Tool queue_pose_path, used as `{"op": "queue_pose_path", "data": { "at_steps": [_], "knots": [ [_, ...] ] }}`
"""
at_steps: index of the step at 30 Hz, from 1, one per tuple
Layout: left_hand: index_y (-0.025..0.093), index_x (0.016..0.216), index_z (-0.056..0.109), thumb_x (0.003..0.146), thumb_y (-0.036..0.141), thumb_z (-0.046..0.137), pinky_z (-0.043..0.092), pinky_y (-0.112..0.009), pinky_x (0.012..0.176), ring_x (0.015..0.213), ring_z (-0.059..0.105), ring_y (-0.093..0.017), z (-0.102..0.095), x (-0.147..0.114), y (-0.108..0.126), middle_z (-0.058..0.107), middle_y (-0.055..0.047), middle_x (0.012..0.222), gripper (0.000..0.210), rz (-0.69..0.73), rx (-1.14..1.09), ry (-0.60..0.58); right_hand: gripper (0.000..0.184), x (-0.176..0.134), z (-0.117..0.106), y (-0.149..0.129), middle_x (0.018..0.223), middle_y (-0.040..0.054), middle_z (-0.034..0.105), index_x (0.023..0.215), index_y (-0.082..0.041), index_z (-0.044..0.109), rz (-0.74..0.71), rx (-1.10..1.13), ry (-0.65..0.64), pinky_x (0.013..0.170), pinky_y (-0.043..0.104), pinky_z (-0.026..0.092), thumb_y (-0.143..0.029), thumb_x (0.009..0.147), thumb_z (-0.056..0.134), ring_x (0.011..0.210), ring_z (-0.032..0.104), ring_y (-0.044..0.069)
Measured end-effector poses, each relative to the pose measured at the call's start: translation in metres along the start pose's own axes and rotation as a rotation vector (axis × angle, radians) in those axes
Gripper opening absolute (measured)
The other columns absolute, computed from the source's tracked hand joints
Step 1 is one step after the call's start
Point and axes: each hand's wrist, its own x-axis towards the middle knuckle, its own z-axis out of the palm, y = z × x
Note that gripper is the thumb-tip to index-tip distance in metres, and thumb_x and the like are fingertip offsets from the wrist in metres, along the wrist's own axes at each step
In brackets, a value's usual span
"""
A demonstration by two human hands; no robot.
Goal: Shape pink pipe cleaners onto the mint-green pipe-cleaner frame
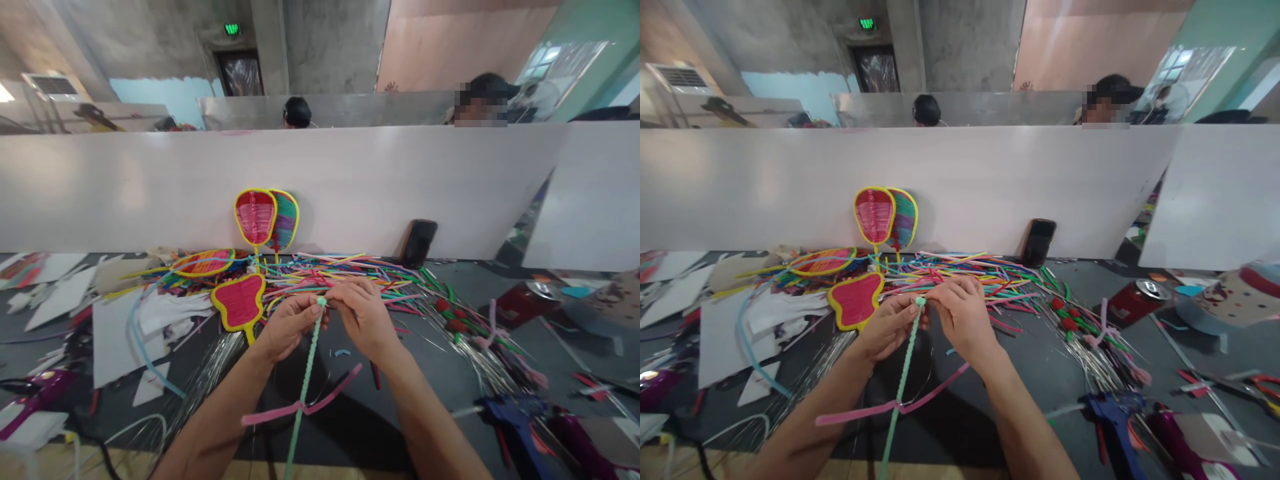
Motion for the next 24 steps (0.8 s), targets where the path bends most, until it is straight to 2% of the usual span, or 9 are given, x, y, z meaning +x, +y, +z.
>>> {"op": "queue_pose_path", "data": {
  "at_steps": [4,9,11,13,15,17,19,21,24],
  "knots": [
    [0.016,0.094,0.064,0.078,0.036,0.065,0.049,-0.025,0.066,0.071,0.06,-0.012,-0.006,0.003,-0.002,0.063,-0.004,0.086,0.025,-0.06,-0.017,0.056,0.014,0.0,-0.008,0.01,0.087,0.0045,0.067,0.09,-0.022,0.061,0.07,-0.01,0.062,0.08,0.037,0.041,-0.02,0.089,0.047,0.088,0.055,0.02],
    [0.015,0.095,0.063,0.074,0.037,0.068,0.053,-0.032,0.068,0.075,0.064,-0.018,-0.018,-0.006,0.001,0.065,-0.008,0.09,0.031,-0.219,0.051,0.165,0.017,0.0,-0.031,0.034,0.085,0.0063,0.066,0.089,-0.02,0.061,0.158,-0.126,0.228,0.076,0.036,0.042,-0.025,0.09,0.044,0.083,0.058,0.021],
    [0.015,0.097,0.063,0.073,0.04,0.068,0.052,-0.035,0.071,0.079,0.065,-0.022,-0.022,-0.018,0.003,0.067,-0.01,0.089,0.035,-0.327,0.115,0.112,0.019,-0.001,-0.039,0.042,0.084,0.0068,0.067,0.088,-0.02,0.062,0.175,-0.176,0.274,0.074,0.036,0.042,-0.026,0.089,0.044,0.082,0.058,0.022],
    [0.014,0.098,0.064,0.075,0.045,0.064,0.05,-0.033,0.076,0.084,0.065,-0.022,-0.023,-0.03,0.004,0.067,-0.012,0.095,0.04,-0.344,0.228,0.045,0.021,-0.002,-0.046,0.048,0.083,0.0077,0.067,0.086,-0.019,0.062,0.191,-0.221,0.298,0.073,0.036,0.042,-0.028,0.089,0.044,0.08,0.059,0.022],
    [0.016,0.101,0.065,0.073,0.04,0.068,0.047,-0.028,0.08,0.09,0.063,-0.02,-0.023,-0.041,0.001,0.067,-0.011,0.101,0.038,-0.343,0.401,-0.001,0.023,-0.003,-0.05,0.05,0.081,0.0082,0.068,0.086,-0.018,0.063,0.203,-0.272,0.316,0.074,0.037,0.041,-0.028,0.09,0.043,0.08,0.059,0.023],
    [0.016,0.095,0.067,0.071,0.036,0.07,0.047,-0.027,0.077,0.085,0.064,-0.018,-0.021,-0.048,-0.005,0.069,-0.007,0.096,0.032,-0.347,0.526,-0.029,0.024,-0.004,-0.051,0.05,0.08,0.008,0.068,0.086,-0.018,0.064,0.212,-0.309,0.326,0.076,0.038,0.041,-0.029,0.09,0.043,0.08,0.059,0.023],
    [0.015,0.082,0.067,0.072,0.037,0.068,0.049,-0.026,0.068,0.072,0.064,-0.016,-0.018,-0.052,-0.013,0.068,-0.005,0.08,0.025,-0.35,0.552,-0.034,0.024,-0.004,-0.052,0.048,0.082,0.0075,0.068,0.087,-0.019,0.064,0.208,-0.303,0.327,0.078,0.039,0.042,-0.03,0.09,0.044,0.081,0.059,0.022],
    [0.013,0.076,0.066,0.072,0.038,0.068,0.048,-0.025,0.062,0.063,0.062,-0.014,-0.016,-0.053,-0.019,0.066,-0.004,0.071,0.025,-0.343,0.52,-0.011,0.024,-0.003,-0.053,0.045,0.093,0.0093,0.068,0.096,-0.019,0.063,0.184,-0.272,0.349,0.083,0.04,0.043,-0.031,0.09,0.044,0.089,0.058,0.023],
    [0.013,0.074,0.063,0.067,0.038,0.073,0.049,-0.026,0.06,0.057,0.061,-0.013,-0.017,-0.053,-0.025,0.065,-0.003,0.066,0.028,-0.334,0.342,0.1,0.034,-0.004,-0.054,0.043,0.116,0.0138,0.06,0.118,-0.017,0.053,0.175,-0.212,0.444,0.09,0.043,0.041,-0.033,0.089,0.045,0.106,0.053,0.025]
  ]
}}
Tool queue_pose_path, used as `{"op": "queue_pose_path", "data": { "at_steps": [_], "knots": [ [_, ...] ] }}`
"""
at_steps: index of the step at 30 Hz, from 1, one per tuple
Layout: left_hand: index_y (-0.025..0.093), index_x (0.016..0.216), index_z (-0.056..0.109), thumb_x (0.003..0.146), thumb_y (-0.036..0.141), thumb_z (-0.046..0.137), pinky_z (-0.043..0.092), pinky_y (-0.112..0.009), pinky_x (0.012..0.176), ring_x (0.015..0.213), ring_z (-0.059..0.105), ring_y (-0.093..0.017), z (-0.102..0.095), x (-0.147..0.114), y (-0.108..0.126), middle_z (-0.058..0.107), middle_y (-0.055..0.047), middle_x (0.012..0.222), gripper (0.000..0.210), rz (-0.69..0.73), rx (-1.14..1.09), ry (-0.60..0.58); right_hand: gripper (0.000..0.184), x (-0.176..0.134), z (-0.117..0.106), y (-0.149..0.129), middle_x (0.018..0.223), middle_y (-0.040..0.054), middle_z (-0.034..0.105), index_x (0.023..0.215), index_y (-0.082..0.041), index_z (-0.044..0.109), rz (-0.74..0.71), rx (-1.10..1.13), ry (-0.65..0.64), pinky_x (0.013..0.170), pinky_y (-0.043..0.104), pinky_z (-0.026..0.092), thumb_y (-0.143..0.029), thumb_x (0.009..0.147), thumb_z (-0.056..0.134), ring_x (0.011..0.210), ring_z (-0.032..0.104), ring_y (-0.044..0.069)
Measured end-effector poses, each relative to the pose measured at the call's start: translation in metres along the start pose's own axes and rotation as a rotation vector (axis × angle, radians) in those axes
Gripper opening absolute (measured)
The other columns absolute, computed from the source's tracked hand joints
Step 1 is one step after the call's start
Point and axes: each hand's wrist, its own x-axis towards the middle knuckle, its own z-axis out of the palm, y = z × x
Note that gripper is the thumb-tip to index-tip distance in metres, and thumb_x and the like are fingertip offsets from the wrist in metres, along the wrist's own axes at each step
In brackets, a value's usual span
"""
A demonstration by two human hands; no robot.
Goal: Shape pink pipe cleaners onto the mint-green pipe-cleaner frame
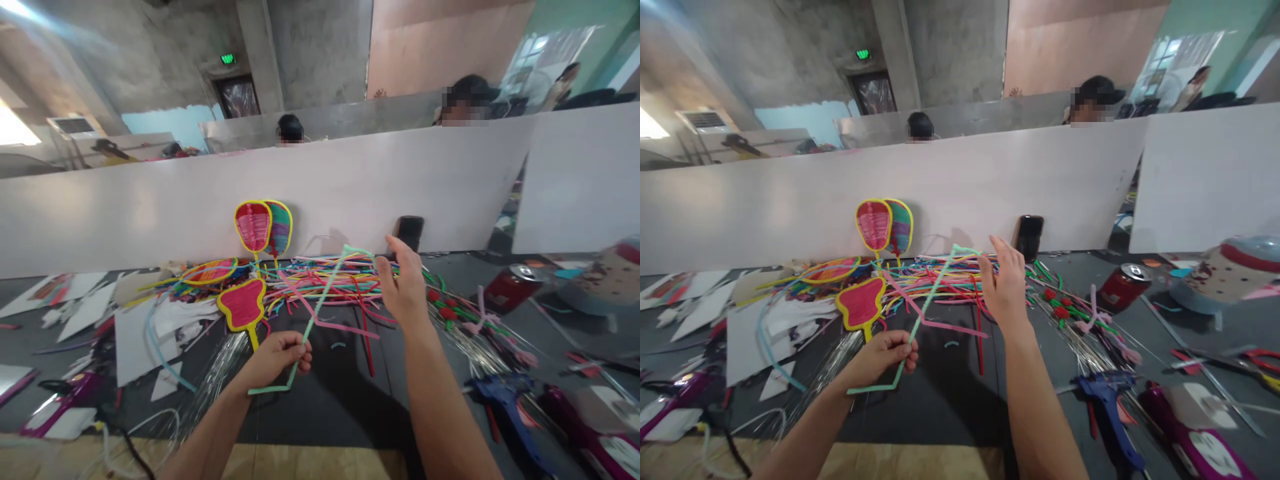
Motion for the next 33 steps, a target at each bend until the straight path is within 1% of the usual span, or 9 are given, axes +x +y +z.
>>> {"op": "queue_pose_path", "data": {
  "at_steps": [4,9,14,17,22,24,28,30,33],
  "knots": [
    [0.013,0.075,0.062,0.061,0.035,0.079,0.052,-0.029,0.059,0.058,0.061,-0.013,-0.003,0.004,-0.008,0.064,-0.002,0.067,0.031,0.043,-0.276,0.07,0.036,-0.003,0.0,-0.003,0.114,0.0131,0.059,0.122,-0.017,0.049,0.131,0.162,0.079,0.084,0.04,0.045,-0.034,0.09,0.043,0.098,0.057,0.021],
    [0.013,0.074,0.062,0.062,0.031,0.079,0.054,-0.027,0.058,0.06,0.061,-0.012,-0.005,0.012,-0.028,0.063,-0.003,0.07,0.028,0.115,-0.46,0.058,0.033,-0.01,0.001,-0.021,0.104,0.0108,0.063,0.112,-0.017,0.056,0.217,0.266,0.038,0.079,0.037,0.047,-0.039,0.088,0.047,0.088,0.06,0.02],
    [0.014,0.076,0.063,0.06,0.03,0.08,0.055,-0.029,0.063,0.065,0.06,-0.011,-0.002,0.018,-0.046,0.062,-0.003,0.079,0.029,0.126,-0.525,0.071,0.029,-0.01,-0.005,-0.037,0.065,0.0006,0.059,0.092,-0.017,0.062,0.299,0.391,0.014,0.06,0.027,0.045,-0.04,0.089,0.045,0.061,0.055,0.014],
    [0.014,0.076,0.064,0.062,0.031,0.079,0.055,-0.03,0.063,0.066,0.06,-0.011,0.0,0.02,-0.051,0.061,-0.003,0.079,0.028,0.12,-0.512,0.062,0.03,-0.011,-0.004,-0.032,0.06,-0.0016,0.053,0.083,-0.017,0.061,0.362,0.408,0.011,0.053,0.024,0.041,-0.043,0.088,0.045,0.055,0.051,0.012],
    [0.012,0.08,0.066,0.065,0.031,0.077,0.055,-0.031,0.066,0.069,0.059,-0.013,0.004,0.018,-0.053,0.061,-0.004,0.073,0.026,0.112,-0.493,0.025,0.027,-0.04,0.007,-0.016,0.058,-0.0023,0.049,0.08,-0.018,0.059,0.41,0.372,-0.252,0.051,0.026,0.039,-0.041,0.086,0.047,0.054,0.046,0.013],
    [0.012,0.08,0.067,0.064,0.031,0.078,0.055,-0.031,0.066,0.069,0.059,-0.013,0.006,0.017,-0.053,0.061,-0.004,0.073,0.027,0.106,-0.485,0.003,0.021,-0.063,0.012,-0.015,0.065,-0.0016,0.053,0.086,-0.019,0.057,0.519,0.471,-0.345,0.055,0.027,0.043,-0.039,0.081,0.056,0.059,0.049,0.014],
    [0.012,0.078,0.066,0.063,0.032,0.078,0.055,-0.03,0.065,0.069,0.059,-0.013,0.012,0.014,-0.051,0.061,-0.004,0.074,0.027,0.078,-0.455,-0.058,0.037,-0.11,0.022,-0.028,0.097,0.0057,0.062,0.099,-0.02,0.059,0.835,0.784,-0.596,0.07,0.03,0.048,-0.039,0.069,0.071,0.082,0.057,0.016],
    [0.012,0.077,0.066,0.061,0.033,0.08,0.055,-0.031,0.064,0.069,0.059,-0.013,0.017,0.012,-0.052,0.061,-0.004,0.074,0.029,0.052,-0.431,-0.097,0.037,-0.124,0.027,-0.036,0.104,0.0061,0.062,0.102,-0.022,0.061,0.964,0.953,-0.619,0.07,0.028,0.047,-0.04,0.072,0.069,0.087,0.058,0.016],
    [0.012,0.075,0.065,0.057,0.034,0.081,0.055,-0.032,0.063,0.067,0.059,-0.013,0.025,0.01,-0.054,0.061,-0.003,0.072,0.032,0.002,-0.385,-0.154,0.032,-0.135,0.032,-0.042,0.089,0.0032,0.065,0.096,-0.021,0.064,1.047,1.171,-0.563,0.063,0.025,0.046,-0.038,0.071,0.071,0.075,0.058,0.014]
  ]
}}
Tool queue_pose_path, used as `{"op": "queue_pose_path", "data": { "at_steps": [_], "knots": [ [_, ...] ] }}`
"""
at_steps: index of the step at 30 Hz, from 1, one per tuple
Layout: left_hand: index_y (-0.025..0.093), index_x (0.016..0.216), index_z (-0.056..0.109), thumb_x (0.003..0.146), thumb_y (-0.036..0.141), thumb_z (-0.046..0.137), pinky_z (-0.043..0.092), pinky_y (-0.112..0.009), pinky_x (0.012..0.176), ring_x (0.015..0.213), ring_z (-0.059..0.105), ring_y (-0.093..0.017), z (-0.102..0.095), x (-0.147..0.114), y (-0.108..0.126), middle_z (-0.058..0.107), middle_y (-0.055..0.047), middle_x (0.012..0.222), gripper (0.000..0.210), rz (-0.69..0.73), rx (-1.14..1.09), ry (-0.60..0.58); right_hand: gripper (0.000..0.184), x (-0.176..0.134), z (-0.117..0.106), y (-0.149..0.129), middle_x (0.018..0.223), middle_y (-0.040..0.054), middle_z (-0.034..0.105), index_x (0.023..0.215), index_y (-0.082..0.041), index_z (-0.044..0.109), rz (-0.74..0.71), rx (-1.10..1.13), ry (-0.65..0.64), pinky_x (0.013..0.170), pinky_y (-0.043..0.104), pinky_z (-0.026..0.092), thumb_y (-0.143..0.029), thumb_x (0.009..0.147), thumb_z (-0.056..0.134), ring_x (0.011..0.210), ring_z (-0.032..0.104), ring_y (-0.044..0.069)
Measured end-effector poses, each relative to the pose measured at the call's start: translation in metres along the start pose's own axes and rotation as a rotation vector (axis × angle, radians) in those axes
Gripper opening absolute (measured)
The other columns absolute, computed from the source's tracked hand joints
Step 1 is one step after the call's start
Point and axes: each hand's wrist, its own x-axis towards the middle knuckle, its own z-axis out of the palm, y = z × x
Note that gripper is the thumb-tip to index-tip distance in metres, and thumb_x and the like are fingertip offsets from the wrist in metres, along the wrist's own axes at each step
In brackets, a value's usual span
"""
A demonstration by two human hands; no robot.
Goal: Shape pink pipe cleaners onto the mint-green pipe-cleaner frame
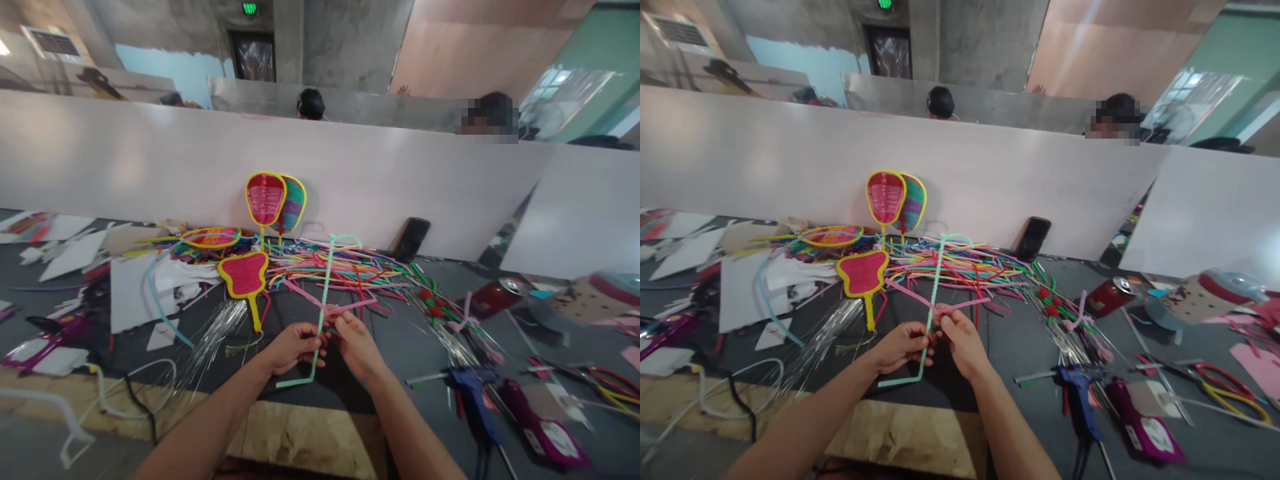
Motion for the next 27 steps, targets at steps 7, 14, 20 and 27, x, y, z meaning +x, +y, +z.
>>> {"op": "queue_pose_path", "data": {
  "at_steps": [7,14,20,27],
  "knots": [
    [0.012,0.08,0.064,0.06,0.033,0.079,0.05,-0.029,0.064,0.066,0.059,-0.014,0.009,0.003,-0.005,0.062,-0.003,0.073,0.033,0.006,0.139,-0.029,0.018,-0.005,-0.004,0.003,0.064,-0.0022,0.064,0.077,-0.02,0.069,-0.059,-0.053,0.178,0.059,0.025,0.044,-0.032,0.066,0.075,0.058,0.053,0.011],
    [0.017,0.091,0.061,0.065,0.03,0.075,0.044,-0.025,0.077,0.081,0.058,-0.014,0.015,0.004,-0.001,0.064,0.0,0.083,0.032,0.246,0.151,0.188,0.01,-0.008,0.001,0.009,0.076,0.0016,0.069,0.077,-0.022,0.071,-0.143,-0.339,0.127,0.076,0.032,0.047,-0.03,0.071,0.07,0.077,0.06,0.018],
    [0.016,0.079,0.063,0.069,0.031,0.072,0.044,-0.025,0.074,0.073,0.057,-0.013,0.012,0.006,-0.005,0.063,0.0,0.076,0.02,0.274,0.082,0.307,0.018,-0.008,0.001,0.015,0.071,-0.0006,0.064,0.084,-0.022,0.069,-0.047,-0.15,0.176,0.063,0.027,0.045,-0.032,0.069,0.072,0.063,0.055,0.013],
    [0.016,0.081,0.063,0.07,0.031,0.072,0.045,-0.024,0.069,0.067,0.055,-0.011,0.011,0.006,-0.003,0.061,0.001,0.074,0.02,0.221,0.027,0.273,0.014,-0.007,-0.006,0.021,0.065,-0.0032,0.059,0.081,-0.021,0.066,0.034,0.016,0.158,0.055,0.023,0.039,-0.032,0.072,0.071,0.056,0.05,0.009]
  ]
}}
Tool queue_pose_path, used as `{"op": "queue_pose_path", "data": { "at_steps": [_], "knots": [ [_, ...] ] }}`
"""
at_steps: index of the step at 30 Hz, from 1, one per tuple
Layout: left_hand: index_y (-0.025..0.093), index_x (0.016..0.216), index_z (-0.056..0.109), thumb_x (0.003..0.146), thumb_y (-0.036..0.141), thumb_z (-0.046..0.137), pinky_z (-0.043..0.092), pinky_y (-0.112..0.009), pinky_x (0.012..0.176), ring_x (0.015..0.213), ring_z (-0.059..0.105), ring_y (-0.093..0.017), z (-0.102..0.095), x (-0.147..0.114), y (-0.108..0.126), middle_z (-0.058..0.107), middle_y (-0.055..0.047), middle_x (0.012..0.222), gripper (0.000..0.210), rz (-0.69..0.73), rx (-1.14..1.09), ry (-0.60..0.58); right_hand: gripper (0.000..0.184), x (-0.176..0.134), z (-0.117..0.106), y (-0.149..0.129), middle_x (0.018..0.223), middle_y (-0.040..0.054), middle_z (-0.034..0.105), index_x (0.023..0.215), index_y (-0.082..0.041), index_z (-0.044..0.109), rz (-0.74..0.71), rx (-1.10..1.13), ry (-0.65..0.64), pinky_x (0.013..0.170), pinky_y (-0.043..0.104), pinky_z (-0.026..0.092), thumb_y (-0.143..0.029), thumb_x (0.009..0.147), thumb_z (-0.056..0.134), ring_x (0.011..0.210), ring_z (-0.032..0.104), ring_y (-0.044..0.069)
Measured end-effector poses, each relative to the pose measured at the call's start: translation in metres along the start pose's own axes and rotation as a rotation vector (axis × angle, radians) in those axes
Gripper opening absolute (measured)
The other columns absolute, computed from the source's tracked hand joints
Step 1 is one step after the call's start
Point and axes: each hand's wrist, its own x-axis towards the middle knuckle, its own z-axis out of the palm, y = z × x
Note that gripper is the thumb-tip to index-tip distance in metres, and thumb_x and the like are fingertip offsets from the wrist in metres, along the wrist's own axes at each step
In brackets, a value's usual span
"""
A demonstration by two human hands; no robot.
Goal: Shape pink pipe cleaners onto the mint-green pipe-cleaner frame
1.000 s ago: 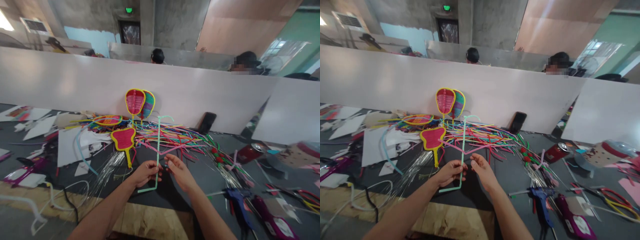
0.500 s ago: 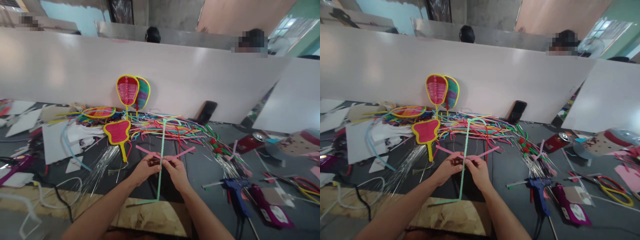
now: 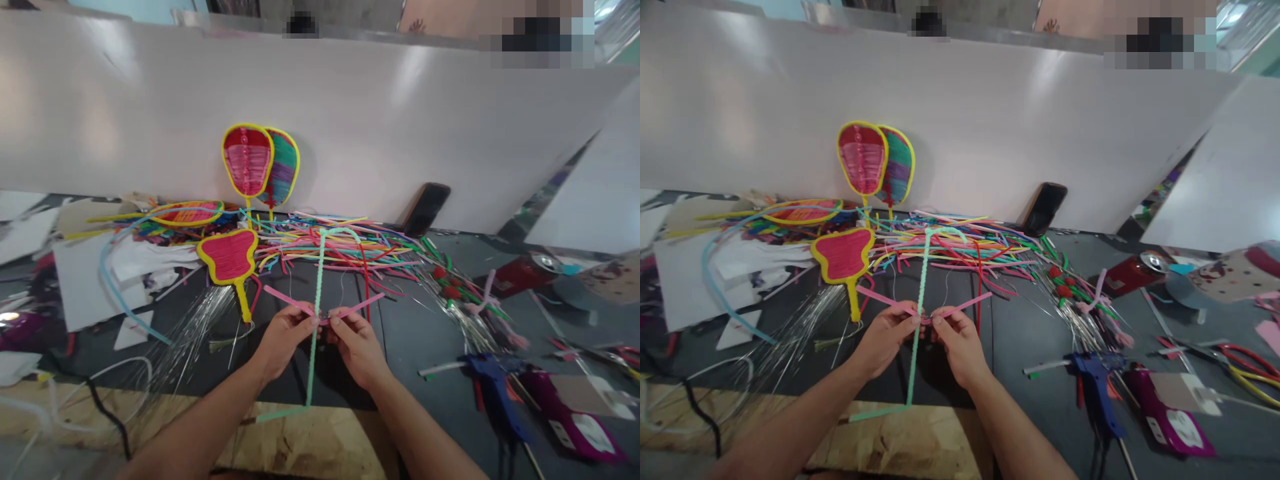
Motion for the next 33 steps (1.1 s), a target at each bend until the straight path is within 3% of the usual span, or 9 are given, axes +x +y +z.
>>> {"op": "queue_pose_path", "data": {
  "at_steps": [7,9,13,15,17,20,24,28,33],
  "knots": [
    [0.015,0.07,0.065,0.067,0.028,0.073,0.042,-0.021,0.063,0.06,0.051,-0.009,0.0,0.0,0.004,0.058,0.002,0.067,0.016,-0.024,0.045,-0.002,0.015,0.0,0.001,0.002,0.068,-0.0022,0.06,0.08,-0.02,0.066,0.016,0.006,-0.017,0.054,0.023,0.039,-0.031,0.072,0.071,0.056,0.05,0.009],
    [0.015,0.068,0.064,0.069,0.028,0.071,0.041,-0.021,0.063,0.06,0.051,-0.009,-0.002,0.001,0.005,0.056,0.003,0.063,0.015,0.006,0.058,0.015,0.017,0.002,-0.001,-0.002,0.062,-0.0027,0.057,0.074,-0.019,0.063,-0.002,0.05,0.05,0.049,0.022,0.038,-0.036,0.075,0.067,0.052,0.047,0.009],
    [0.017,0.072,0.065,0.071,0.03,0.069,0.041,-0.022,0.063,0.063,0.051,-0.01,-0.005,0.004,0.003,0.059,0.002,0.074,0.014,0.048,0.089,0.084,0.018,0.004,-0.005,-0.021,0.061,-0.0047,0.054,0.069,-0.021,0.055,-0.281,0.12,0.304,0.047,0.02,0.037,-0.033,0.076,0.065,0.049,0.044,0.007],
    [0.017,0.077,0.066,0.07,0.031,0.07,0.043,-0.023,0.066,0.068,0.052,-0.011,-0.006,0.004,0.001,0.061,0.0,0.085,0.016,0.046,0.114,0.115,0.012,0.001,-0.006,-0.029,0.074,-0.0013,0.061,0.075,-0.021,0.057,-0.422,0.028,0.331,0.05,0.021,0.04,-0.03,0.076,0.065,0.053,0.049,0.008],
    [0.017,0.079,0.067,0.07,0.031,0.07,0.043,-0.024,0.071,0.075,0.053,-0.012,-0.005,0.004,-0.001,0.061,-0.002,0.092,0.018,0.042,0.136,0.121,0.01,-0.004,-0.004,-0.032,0.089,0.0039,0.065,0.083,-0.021,0.059,-0.466,-0.129,0.321,0.055,0.024,0.045,-0.03,0.079,0.062,0.064,0.056,0.011],
    [0.016,0.078,0.067,0.069,0.032,0.071,0.042,-0.025,0.079,0.087,0.053,-0.015,-0.003,0.003,-0.002,0.061,-0.003,0.097,0.018,0.042,0.135,0.097,0.017,-0.007,-0.001,-0.03,0.088,0.0067,0.067,0.086,-0.02,0.064,-0.304,-0.344,0.206,0.061,0.028,0.05,-0.034,0.078,0.062,0.074,0.061,0.017],
    [0.016,0.078,0.067,0.067,0.03,0.073,0.041,-0.027,0.085,0.092,0.053,-0.017,-0.002,0.002,-0.001,0.061,-0.003,0.095,0.019,0.028,0.08,0.068,0.019,-0.004,0.001,-0.02,0.071,0.001,0.064,0.085,-0.019,0.068,-0.071,-0.374,0.032,0.052,0.024,0.045,-0.034,0.074,0.066,0.056,0.052,0.011],
    [0.017,0.078,0.068,0.066,0.029,0.075,0.041,-0.027,0.085,0.091,0.054,-0.016,-0.003,0.001,-0.002,0.061,-0.003,0.095,0.019,-0.018,0.039,0.041,0.018,-0.003,-0.001,-0.015,0.066,-0.0018,0.059,0.083,-0.02,0.07,-0.023,-0.32,-0.021,0.049,0.02,0.037,-0.033,0.072,0.069,0.053,0.045,0.008],
    [0.018,0.074,0.069,0.067,0.027,0.074,0.041,-0.025,0.087,0.092,0.054,-0.015,-0.003,0.0,-0.002,0.06,-0.002,0.1,0.013,-0.033,0.032,0.011,0.015,-0.003,-0.004,-0.014,0.077,0.0001,0.061,0.083,-0.021,0.069,-0.046,-0.308,-0.084,0.054,0.022,0.039,-0.034,0.075,0.067,0.058,0.046,0.008]
  ]
}}
